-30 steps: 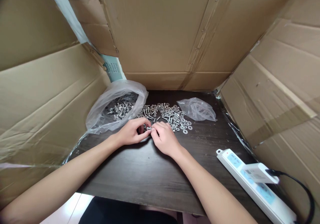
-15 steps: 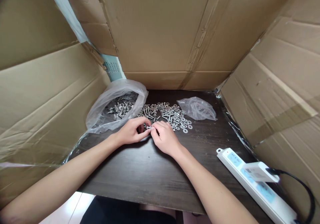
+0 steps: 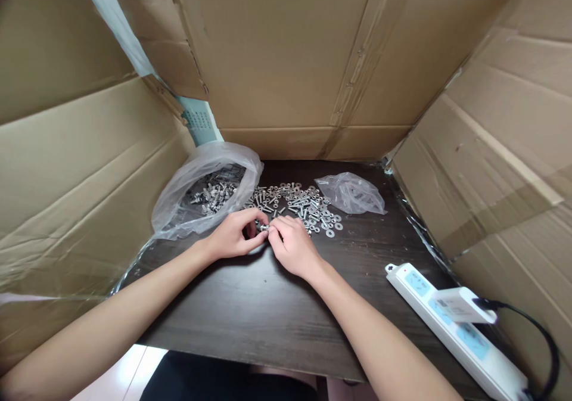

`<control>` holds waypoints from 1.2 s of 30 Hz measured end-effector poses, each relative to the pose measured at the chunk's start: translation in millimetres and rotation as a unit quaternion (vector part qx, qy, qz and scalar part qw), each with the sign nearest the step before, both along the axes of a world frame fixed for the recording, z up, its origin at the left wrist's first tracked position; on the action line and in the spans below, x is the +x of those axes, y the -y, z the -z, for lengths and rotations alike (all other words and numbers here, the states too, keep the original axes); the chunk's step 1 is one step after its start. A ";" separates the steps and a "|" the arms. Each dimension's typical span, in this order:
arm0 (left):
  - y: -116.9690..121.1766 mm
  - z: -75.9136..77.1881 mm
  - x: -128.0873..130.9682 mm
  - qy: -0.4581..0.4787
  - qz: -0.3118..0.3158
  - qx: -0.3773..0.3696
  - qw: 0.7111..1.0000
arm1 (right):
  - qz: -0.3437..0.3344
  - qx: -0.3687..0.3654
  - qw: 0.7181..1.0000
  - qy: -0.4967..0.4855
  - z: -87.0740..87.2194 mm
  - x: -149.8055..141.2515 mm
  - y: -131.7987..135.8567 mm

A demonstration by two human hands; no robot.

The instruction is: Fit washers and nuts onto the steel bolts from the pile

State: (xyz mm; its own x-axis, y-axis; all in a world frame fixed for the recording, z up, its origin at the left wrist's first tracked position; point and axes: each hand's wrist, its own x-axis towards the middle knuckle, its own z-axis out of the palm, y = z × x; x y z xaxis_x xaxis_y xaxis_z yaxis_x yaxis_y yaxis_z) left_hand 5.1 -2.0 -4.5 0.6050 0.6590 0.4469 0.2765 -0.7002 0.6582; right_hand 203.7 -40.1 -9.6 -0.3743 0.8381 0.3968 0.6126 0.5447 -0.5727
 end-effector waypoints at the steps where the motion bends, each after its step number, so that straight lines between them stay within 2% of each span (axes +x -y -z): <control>1: -0.1 0.3 -0.2 -0.001 0.001 -0.001 1.000 | 0.001 -0.001 1.000 0.003 0.0 0.0 -0.1; 25: -0.2 -1.4 -1.2 -0.017 0.005 0.011 1.000 | 0.000 0.011 1.000 0.016 1.3 -0.5 -0.2; 36: -0.5 -1.0 -1.8 -0.024 0.006 0.005 1.000 | 0.001 -0.015 1.000 0.009 1.5 0.6 0.1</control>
State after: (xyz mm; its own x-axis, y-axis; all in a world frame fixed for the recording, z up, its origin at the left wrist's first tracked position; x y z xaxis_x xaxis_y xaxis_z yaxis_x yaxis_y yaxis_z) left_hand 3.3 -1.5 -3.5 0.6335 0.6480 0.4228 0.3004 -0.7096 0.6374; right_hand 204.4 -40.2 -11.1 -0.3794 0.8501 0.3652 0.6239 0.5266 -0.5775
